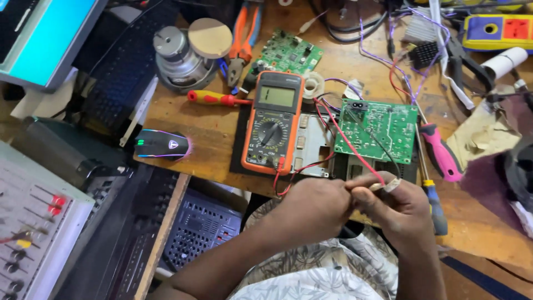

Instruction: Testing electronic components on a circuit board using a multimeter and cleaning the board with a pad.

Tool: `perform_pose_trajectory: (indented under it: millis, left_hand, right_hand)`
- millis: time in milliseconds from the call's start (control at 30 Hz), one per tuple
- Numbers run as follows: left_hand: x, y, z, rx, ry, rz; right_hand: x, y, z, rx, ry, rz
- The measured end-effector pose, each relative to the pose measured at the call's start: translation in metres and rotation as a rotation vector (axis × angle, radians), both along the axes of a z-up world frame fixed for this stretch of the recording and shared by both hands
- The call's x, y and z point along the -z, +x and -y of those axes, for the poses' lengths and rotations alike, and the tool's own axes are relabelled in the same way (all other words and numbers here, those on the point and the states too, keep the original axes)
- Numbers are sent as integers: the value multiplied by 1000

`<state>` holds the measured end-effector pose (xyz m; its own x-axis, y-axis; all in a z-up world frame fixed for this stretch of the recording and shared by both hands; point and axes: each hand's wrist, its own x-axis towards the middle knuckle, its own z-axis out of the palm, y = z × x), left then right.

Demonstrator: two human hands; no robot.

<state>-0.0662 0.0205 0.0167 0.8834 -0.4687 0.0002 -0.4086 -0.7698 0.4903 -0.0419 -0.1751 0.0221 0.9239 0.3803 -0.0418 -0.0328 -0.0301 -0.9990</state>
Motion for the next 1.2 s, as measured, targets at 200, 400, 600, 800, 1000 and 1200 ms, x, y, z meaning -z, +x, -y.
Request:
perform_pose_trajectory:
  millis: [200, 400, 600, 800, 1000, 1200]
  left_hand:
    - [-55, 11, -55, -165, -435, 214]
    - [-21, 34, -98, -582, -132, 352]
    - [-12, 38, -95, -644, -137, 420]
    - [-10, 37, -97, -662, -164, 415]
    - [-47, 22, -77, -547, -156, 416]
    - [-50, 10, -11, -106, -556, -21]
  right_hand:
    - [-6, 8, 7, 287, -75, 3]
    - [4, 25, 16, 524, -83, -108]
    - [2, 22, 11, 481, -104, -135]
    - [-4, 21, 10, 458, -148, -123]
    - [-15, 14, 5, 446, -154, -98]
    - [-8, 7, 0, 216, 35, 20]
